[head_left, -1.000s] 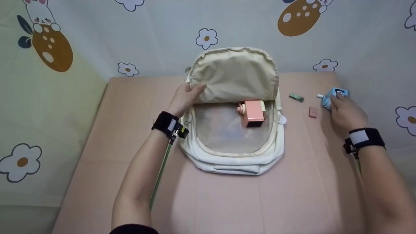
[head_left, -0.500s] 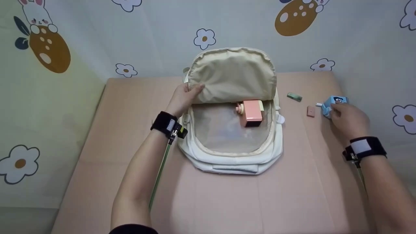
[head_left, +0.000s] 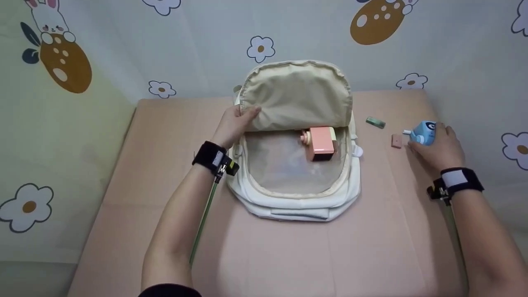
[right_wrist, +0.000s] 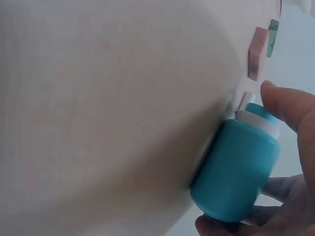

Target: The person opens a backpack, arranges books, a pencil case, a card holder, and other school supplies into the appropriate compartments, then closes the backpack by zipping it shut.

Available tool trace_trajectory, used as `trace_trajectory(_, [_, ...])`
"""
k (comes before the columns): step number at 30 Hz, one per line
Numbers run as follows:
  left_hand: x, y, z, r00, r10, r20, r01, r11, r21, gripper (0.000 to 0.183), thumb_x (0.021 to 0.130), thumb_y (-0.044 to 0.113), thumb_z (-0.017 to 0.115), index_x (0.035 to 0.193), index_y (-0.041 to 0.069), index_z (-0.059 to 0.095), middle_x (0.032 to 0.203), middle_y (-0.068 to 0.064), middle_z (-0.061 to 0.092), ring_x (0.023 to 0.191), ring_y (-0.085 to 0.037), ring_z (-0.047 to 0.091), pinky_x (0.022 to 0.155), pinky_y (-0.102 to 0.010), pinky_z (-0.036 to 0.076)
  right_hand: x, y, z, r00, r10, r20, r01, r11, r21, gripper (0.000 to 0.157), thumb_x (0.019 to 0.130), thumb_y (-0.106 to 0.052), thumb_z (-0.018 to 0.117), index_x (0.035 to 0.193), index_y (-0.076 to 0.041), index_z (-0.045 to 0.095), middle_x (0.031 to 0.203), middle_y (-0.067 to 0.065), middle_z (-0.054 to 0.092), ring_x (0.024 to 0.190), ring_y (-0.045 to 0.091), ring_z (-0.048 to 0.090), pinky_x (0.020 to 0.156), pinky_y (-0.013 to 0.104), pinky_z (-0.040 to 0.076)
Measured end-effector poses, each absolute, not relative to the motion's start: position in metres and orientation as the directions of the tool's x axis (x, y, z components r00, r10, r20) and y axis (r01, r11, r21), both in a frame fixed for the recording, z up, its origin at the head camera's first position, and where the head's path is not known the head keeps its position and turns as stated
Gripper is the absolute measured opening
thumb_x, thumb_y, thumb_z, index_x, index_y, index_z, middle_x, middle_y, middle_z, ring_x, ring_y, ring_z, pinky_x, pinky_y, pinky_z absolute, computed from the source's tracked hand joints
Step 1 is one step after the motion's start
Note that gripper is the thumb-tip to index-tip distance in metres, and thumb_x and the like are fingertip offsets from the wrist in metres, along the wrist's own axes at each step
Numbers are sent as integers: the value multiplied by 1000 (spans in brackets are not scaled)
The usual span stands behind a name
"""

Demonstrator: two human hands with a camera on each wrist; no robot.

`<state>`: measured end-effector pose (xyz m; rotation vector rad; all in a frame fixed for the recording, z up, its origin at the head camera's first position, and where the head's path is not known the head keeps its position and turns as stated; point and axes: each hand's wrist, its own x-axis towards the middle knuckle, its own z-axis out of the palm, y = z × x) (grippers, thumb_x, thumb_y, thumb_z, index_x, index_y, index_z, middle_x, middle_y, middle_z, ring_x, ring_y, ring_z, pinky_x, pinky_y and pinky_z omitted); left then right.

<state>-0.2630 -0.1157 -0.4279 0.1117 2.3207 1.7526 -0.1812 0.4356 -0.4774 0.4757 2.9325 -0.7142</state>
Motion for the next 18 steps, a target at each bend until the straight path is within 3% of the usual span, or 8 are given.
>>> trace_trajectory(7, [-263, -114, -428, -968, 204, -145, -83, 285, 955, 47, 96, 57, 63, 90, 10, 61, 62, 8, 38, 49, -8, 30, 43, -24, 27, -181, 433, -473, -938, 323, -126, 344, 825, -448, 105, 95, -50, 65, 159, 7, 5, 148, 48, 19, 128, 66, 34, 103, 76, 34])
trace_trajectory(11, [-263, -114, -427, -967, 216, -133, -68, 284, 956, 45, 98, 54, 63, 87, 11, 60, 60, 8, 36, 49, -8, 29, 42, -24, 25, -181, 424, -461, -938, 340, -70, 331, 816, -473, 105, 94, -53, 64, 160, 5, 7, 152, 45, 21, 130, 63, 35, 104, 74, 35])
trace_trajectory(18, [-263, -115, -427, -970, 206, -133, -68, 294, 953, 45, 97, 55, 63, 80, 14, 53, 59, 9, 34, 48, -8, 28, 43, -24, 24, -176, 385, -417, -939, 295, 177, 158, 825, -542, 91, 93, -38, 67, 162, -3, 20, 157, 34, 28, 135, 55, 39, 102, 73, 38])
